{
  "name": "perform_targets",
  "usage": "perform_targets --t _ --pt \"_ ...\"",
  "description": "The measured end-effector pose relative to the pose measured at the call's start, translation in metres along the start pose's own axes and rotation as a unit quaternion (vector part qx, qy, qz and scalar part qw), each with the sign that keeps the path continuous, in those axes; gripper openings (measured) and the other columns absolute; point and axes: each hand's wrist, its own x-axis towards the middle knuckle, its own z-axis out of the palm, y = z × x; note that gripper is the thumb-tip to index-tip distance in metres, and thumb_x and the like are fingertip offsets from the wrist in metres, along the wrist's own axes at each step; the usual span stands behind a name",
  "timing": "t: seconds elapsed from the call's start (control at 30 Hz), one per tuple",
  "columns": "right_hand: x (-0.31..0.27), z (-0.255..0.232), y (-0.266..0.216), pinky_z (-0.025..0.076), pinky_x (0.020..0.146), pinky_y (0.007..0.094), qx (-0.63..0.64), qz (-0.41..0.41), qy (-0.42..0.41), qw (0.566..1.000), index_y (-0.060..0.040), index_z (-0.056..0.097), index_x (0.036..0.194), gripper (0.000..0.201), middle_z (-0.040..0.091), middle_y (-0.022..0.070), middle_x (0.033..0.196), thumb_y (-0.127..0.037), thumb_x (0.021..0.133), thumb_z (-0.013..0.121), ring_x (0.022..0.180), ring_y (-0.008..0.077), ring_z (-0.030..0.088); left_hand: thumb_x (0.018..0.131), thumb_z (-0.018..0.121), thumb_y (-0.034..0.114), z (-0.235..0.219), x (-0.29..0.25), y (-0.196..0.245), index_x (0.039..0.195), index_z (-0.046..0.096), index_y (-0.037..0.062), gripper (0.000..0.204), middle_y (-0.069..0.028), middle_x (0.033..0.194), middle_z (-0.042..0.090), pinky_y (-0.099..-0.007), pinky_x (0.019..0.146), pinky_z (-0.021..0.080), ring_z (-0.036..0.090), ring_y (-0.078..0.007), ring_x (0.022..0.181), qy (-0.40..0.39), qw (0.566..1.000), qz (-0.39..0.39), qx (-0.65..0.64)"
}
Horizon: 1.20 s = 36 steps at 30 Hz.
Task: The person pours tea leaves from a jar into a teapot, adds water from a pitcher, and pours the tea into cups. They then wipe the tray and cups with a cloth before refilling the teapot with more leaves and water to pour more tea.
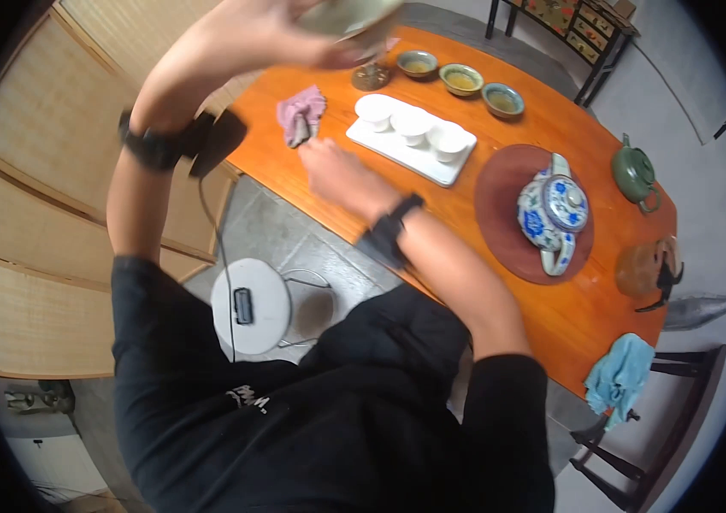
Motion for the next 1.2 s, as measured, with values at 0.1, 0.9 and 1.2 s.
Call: perform_targets --t 0.1,0.9,1.2 --pt "0.081 0.042 0.036 0.046 0.090 0.0450 -0.028 0.042 0.017 0.999 -0.0041 0.057 0.112 0.032 0.057 0.0159 0.120 -0.009 0.081 0.054 0.112 0.0374 0.053 0.055 0.086 0.039 -0.031 -0.059 -0.053 0.131 0.046 -0.0041 0.096 -0.0197 0.117 0.061 -0.0308 0.092 0.049 0.061 -0.0262 0.107 0.074 0.997 0.016 -0.013" --pt "-0.085 -0.081 -0.096 0.038 0.106 0.0342 0.211 0.037 0.434 0.875 0.0036 0.045 0.137 0.051 0.048 0.0221 0.138 0.011 0.086 0.046 0.130 0.0275 0.046 0.053 0.083 0.027 0.066 -0.054 -0.059 0.141 0.038 0.0012 0.102 -0.0243 0.123 0.060 -0.0383 0.094 0.047 0.060 -0.0326 0.112 0.014 0.997 0.005 -0.079" --pt "-0.130 -0.150 -0.105 0.049 0.091 0.0298 0.579 0.070 0.499 0.641 -0.0013 0.040 0.140 0.042 0.053 0.0094 0.133 -0.009 0.099 0.039 0.113 0.0150 0.057 0.049 0.085 0.021 0.103 -0.024 0.030 0.143 0.033 0.0072 0.108 -0.0200 0.125 0.057 -0.0368 0.091 0.047 0.059 -0.0263 0.107 -0.068 0.982 0.094 -0.146"
